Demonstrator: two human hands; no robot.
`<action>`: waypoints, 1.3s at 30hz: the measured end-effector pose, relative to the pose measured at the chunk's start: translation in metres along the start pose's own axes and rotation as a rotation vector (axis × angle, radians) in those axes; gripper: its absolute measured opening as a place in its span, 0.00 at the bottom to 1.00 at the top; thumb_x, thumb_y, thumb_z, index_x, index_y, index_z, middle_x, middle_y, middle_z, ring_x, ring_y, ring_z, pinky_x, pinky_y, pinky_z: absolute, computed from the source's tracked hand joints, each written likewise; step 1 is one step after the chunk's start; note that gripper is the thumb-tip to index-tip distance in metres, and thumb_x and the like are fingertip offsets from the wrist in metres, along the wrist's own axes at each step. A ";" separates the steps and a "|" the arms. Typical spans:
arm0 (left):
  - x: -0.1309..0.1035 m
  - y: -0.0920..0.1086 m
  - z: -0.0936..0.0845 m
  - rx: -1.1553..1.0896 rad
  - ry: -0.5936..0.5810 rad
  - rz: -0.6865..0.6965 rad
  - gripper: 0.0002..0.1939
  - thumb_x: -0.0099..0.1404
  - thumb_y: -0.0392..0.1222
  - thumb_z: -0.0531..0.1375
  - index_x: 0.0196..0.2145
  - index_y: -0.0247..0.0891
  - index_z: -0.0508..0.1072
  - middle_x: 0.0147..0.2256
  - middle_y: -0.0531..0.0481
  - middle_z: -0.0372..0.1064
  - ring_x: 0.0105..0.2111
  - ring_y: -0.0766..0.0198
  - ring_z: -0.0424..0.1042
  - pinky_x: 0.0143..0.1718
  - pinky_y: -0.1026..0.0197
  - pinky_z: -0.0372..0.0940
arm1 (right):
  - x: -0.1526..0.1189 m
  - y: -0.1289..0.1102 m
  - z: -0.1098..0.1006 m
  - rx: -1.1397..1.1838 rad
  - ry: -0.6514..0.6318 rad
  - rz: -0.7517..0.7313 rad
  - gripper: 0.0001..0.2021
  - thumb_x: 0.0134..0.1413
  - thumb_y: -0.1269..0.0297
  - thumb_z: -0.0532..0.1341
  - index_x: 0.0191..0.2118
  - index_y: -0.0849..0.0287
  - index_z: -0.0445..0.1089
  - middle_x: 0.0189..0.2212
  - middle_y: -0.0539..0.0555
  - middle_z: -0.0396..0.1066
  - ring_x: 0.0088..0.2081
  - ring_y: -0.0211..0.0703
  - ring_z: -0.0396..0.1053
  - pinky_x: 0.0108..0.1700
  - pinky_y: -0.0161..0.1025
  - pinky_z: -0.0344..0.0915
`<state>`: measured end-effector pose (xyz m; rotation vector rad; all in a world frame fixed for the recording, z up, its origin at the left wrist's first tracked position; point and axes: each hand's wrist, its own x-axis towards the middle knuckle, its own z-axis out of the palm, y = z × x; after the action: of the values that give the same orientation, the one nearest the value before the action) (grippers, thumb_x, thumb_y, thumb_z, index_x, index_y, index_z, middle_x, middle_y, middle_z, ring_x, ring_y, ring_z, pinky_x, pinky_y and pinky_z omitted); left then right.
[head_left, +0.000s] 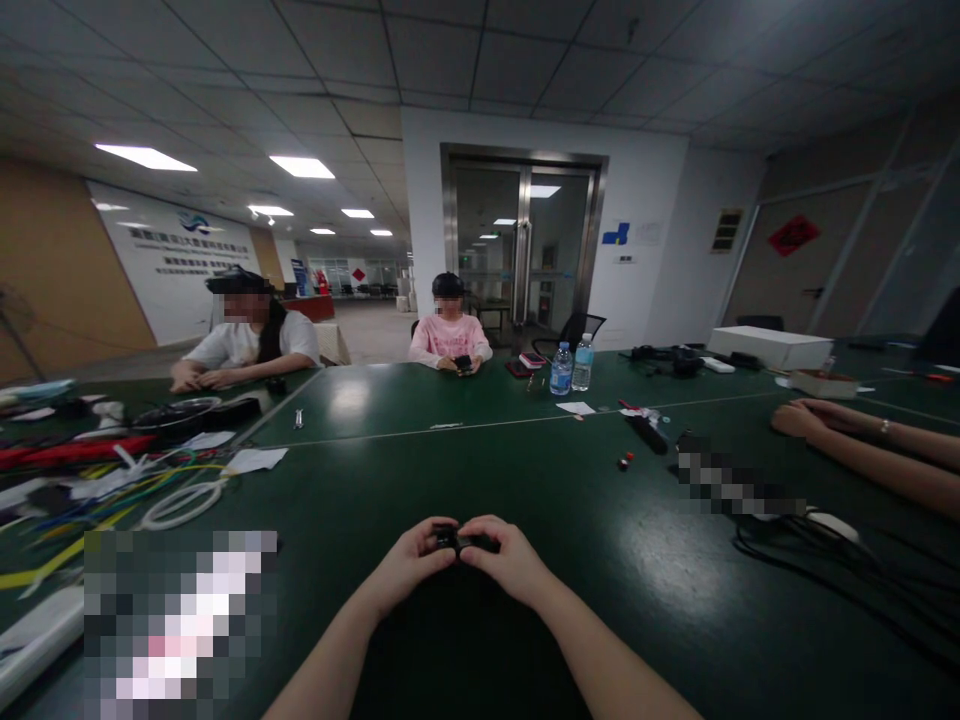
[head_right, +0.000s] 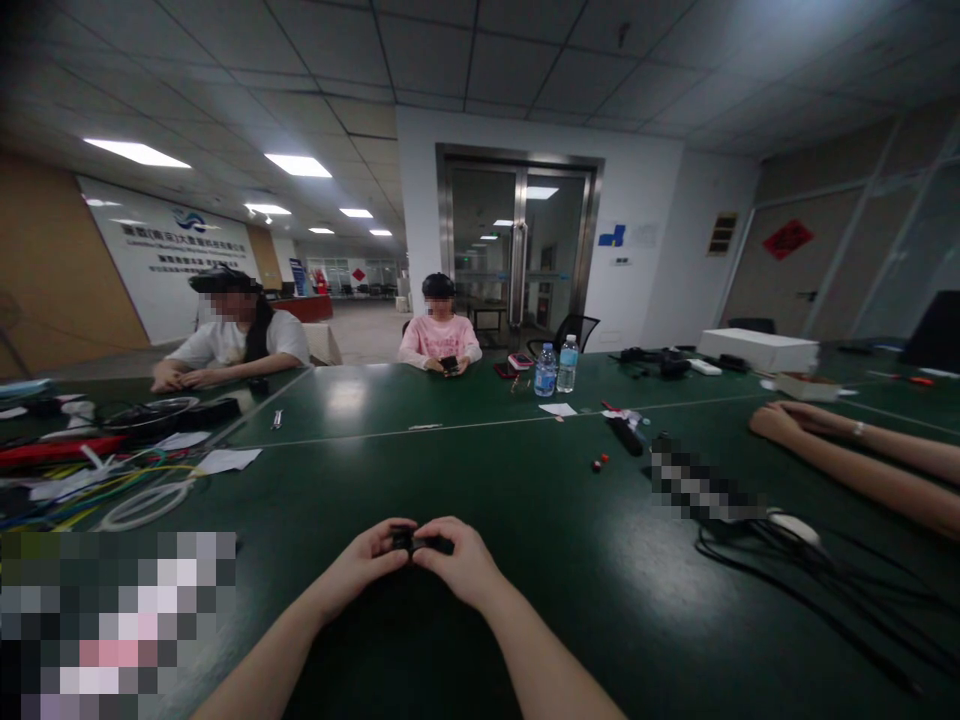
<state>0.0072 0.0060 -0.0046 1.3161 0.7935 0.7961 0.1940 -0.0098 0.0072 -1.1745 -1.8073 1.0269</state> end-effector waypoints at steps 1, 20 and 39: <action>0.000 0.000 0.000 -0.003 0.000 -0.001 0.21 0.52 0.38 0.63 0.44 0.38 0.64 0.38 0.48 0.70 0.39 0.61 0.69 0.44 0.56 0.61 | 0.000 -0.001 0.000 -0.008 -0.002 0.010 0.12 0.44 0.63 0.62 0.38 0.54 0.71 0.42 0.51 0.66 0.45 0.44 0.64 0.48 0.42 0.58; 0.000 0.002 0.001 -0.037 0.061 -0.024 0.22 0.50 0.39 0.64 0.43 0.39 0.66 0.37 0.48 0.71 0.38 0.60 0.70 0.45 0.56 0.60 | -0.001 0.005 -0.006 0.110 -0.049 0.009 0.15 0.47 0.61 0.60 0.43 0.53 0.69 0.43 0.52 0.69 0.45 0.46 0.65 0.47 0.44 0.61; -0.002 0.001 0.001 0.011 0.086 -0.013 0.25 0.52 0.41 0.62 0.48 0.40 0.61 0.37 0.48 0.71 0.39 0.58 0.70 0.43 0.56 0.60 | -0.001 0.005 -0.007 0.332 -0.015 0.092 0.21 0.42 0.62 0.64 0.46 0.56 0.65 0.40 0.53 0.68 0.43 0.45 0.67 0.46 0.45 0.63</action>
<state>0.0065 0.0040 -0.0033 1.2919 0.8751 0.8439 0.2025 -0.0079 0.0052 -1.0525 -1.5304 1.3332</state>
